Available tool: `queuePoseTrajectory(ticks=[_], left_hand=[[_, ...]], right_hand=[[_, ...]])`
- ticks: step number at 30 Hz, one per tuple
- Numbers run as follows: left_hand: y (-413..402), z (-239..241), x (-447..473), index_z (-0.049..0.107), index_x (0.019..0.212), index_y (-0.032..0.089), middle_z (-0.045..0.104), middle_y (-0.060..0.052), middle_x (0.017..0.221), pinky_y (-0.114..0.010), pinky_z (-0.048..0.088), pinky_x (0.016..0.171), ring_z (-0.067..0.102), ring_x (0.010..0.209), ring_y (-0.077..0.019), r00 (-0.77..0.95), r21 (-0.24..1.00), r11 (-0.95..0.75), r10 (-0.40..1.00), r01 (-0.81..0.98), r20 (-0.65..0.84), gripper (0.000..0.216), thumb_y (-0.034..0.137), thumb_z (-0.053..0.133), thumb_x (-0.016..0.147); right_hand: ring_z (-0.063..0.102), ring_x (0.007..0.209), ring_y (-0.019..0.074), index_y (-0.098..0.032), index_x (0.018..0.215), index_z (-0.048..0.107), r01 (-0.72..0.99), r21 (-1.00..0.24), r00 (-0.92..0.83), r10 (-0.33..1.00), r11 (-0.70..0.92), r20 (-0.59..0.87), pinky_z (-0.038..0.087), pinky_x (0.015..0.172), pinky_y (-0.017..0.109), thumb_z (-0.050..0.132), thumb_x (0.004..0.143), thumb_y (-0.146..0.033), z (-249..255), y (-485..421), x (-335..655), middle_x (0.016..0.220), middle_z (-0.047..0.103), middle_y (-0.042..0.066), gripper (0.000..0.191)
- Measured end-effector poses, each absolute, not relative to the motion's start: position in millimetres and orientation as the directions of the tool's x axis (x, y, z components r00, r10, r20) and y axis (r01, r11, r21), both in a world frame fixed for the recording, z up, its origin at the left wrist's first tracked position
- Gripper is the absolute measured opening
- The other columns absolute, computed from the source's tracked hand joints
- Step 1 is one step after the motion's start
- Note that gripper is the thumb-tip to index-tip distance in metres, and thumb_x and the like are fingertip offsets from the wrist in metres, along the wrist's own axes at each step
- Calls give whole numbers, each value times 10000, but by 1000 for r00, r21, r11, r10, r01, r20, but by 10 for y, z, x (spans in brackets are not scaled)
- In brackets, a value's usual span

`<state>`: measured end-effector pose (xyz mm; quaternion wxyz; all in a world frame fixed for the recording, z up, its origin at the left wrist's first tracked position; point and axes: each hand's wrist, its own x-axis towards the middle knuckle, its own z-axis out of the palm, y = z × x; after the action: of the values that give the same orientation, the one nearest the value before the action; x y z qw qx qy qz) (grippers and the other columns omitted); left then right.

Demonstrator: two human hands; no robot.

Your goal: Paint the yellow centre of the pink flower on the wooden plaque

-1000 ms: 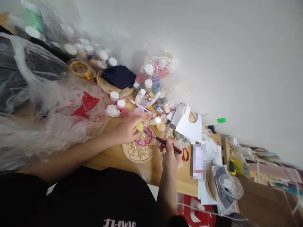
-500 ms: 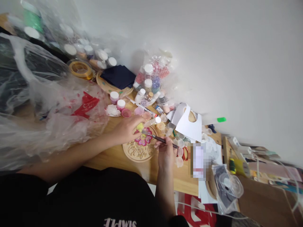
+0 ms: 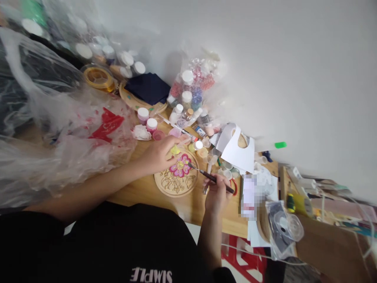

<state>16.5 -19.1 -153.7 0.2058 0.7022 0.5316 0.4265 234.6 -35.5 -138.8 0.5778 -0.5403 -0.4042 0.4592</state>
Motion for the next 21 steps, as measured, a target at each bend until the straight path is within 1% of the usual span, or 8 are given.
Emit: queuePoseTrajectory(ticks=[3,7,10,13,18,21], left_hand=[[-185,-1531,173,513,1092,176,667,-48,1056,-272,522,754,654,879,-157,57,756,-329,930,566,363,282,191,599,824],[-177,-1507,173,508,1114,184,664,-46,1078,-277,526,791,654,890,-153,65,764,-305,943,569,328,319,173,603,809],[-175,-1502,169,509,1108,189,662,-42,1068,-294,527,816,653,915,-165,62,765,-281,951,579,302,326,183,613,799],[-173,-1507,170,516,1085,182,663,-44,1032,-298,525,812,653,907,-168,61,768,-288,949,572,310,283,216,607,819],[-170,-1517,173,522,1091,190,662,-30,1004,-289,518,811,648,899,-161,47,766,-264,955,586,293,289,220,616,820],[-174,-1530,173,519,1094,186,660,-29,1011,-287,516,808,645,893,-159,53,763,-279,950,583,307,289,227,610,823]], right_hand=[[544,438,108,-171,711,675,13,-1000,240,971,9,12,374,434,235,709,752,-345,-1421,-441,2364,534,632,-24,182],[565,465,113,-183,755,699,183,-982,187,980,38,72,435,481,251,689,783,-354,-1441,-498,2357,548,639,-28,174],[591,509,120,-187,785,713,210,-977,140,987,44,74,466,507,256,685,792,-349,-1444,-514,2369,593,663,-14,165],[607,543,118,-195,807,721,228,-973,93,994,39,62,482,519,247,688,796,-320,-1446,-527,2391,642,681,-7,130],[615,567,119,-195,816,722,269,-962,41,997,45,58,504,543,248,673,809,-302,-1448,-532,2406,652,670,-7,118],[612,570,115,-200,811,722,278,-959,30,997,61,72,507,548,245,676,804,-293,-1446,-531,2399,670,676,-5,104]])
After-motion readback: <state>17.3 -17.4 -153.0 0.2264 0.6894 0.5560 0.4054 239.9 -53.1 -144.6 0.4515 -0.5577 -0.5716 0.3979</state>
